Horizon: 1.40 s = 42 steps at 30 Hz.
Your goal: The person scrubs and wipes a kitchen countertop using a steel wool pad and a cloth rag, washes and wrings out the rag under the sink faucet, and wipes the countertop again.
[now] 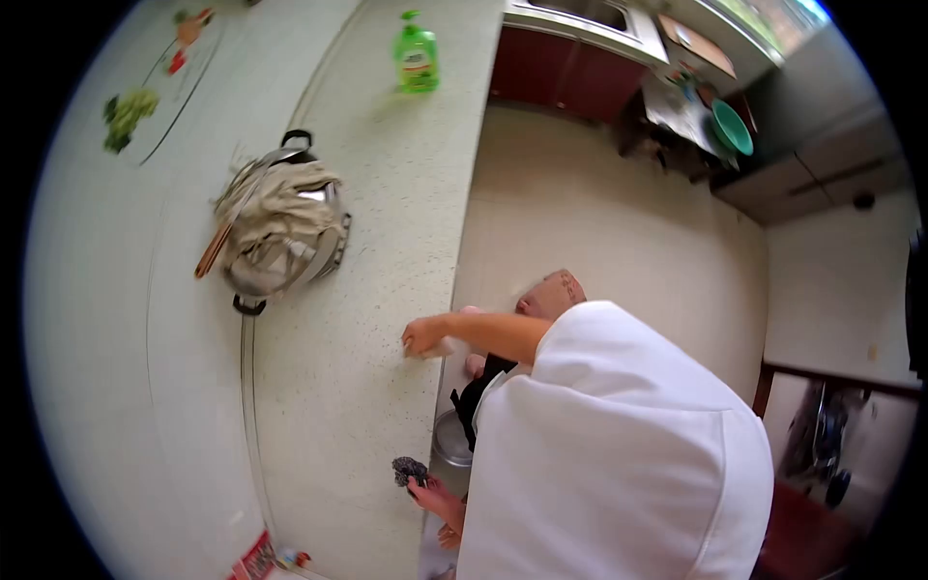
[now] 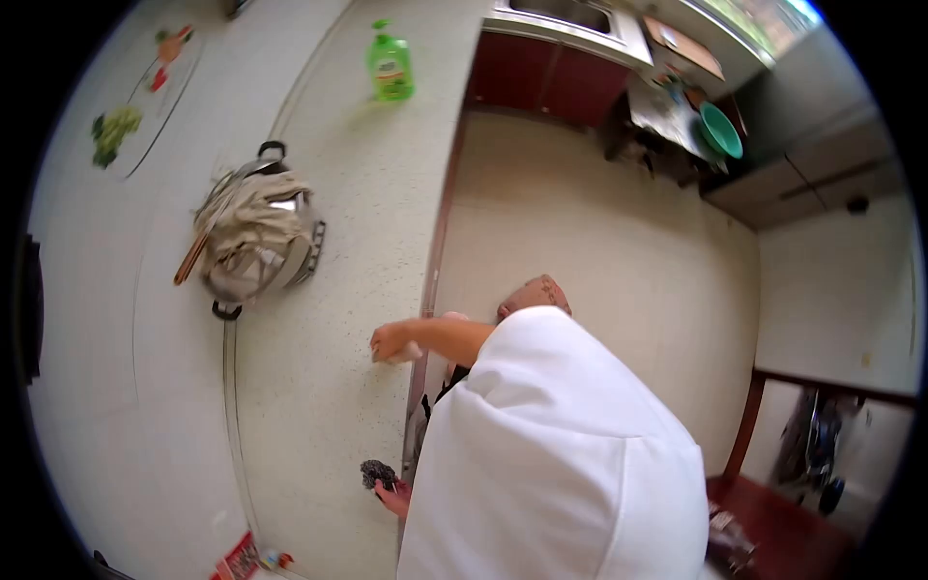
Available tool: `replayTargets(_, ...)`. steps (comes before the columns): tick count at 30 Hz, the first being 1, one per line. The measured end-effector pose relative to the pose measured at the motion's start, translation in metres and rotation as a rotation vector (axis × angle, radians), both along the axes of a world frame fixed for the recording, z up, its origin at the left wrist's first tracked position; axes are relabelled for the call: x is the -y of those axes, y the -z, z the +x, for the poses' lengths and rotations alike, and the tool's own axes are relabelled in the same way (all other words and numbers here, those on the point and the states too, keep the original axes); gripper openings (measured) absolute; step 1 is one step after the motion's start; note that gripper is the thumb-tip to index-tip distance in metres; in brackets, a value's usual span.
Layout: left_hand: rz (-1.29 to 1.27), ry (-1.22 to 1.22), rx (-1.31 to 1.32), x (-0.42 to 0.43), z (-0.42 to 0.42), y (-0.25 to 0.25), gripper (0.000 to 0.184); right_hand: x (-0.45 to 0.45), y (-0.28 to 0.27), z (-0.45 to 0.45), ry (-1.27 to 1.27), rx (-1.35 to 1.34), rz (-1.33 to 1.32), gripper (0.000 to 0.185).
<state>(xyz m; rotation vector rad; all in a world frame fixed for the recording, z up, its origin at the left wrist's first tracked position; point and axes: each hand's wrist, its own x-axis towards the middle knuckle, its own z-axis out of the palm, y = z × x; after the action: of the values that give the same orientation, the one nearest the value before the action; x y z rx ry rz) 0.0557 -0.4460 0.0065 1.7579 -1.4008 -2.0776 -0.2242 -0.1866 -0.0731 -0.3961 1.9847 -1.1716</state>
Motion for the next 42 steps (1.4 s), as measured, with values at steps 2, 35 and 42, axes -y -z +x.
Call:
replayTargets(2, -0.125, 0.258, -0.025, 0.039, -0.062, 0.003, 0.051, -0.06, 0.008, -0.005, 0.163, 0.211, 0.054, 0.045)
replayTargets(35, -0.265, 1.048, -0.309, -0.237, -0.254, -0.05, 0.043, -0.365, 0.021, 0.58, 1.928, 0.52, -0.147, 0.023)
replayTargets(42, -0.312, 1.079, -0.262, -0.318, -0.278, -0.062, 0.048, -0.362, 0.06, 0.566, 2.007, 0.66, -0.58, 0.017)
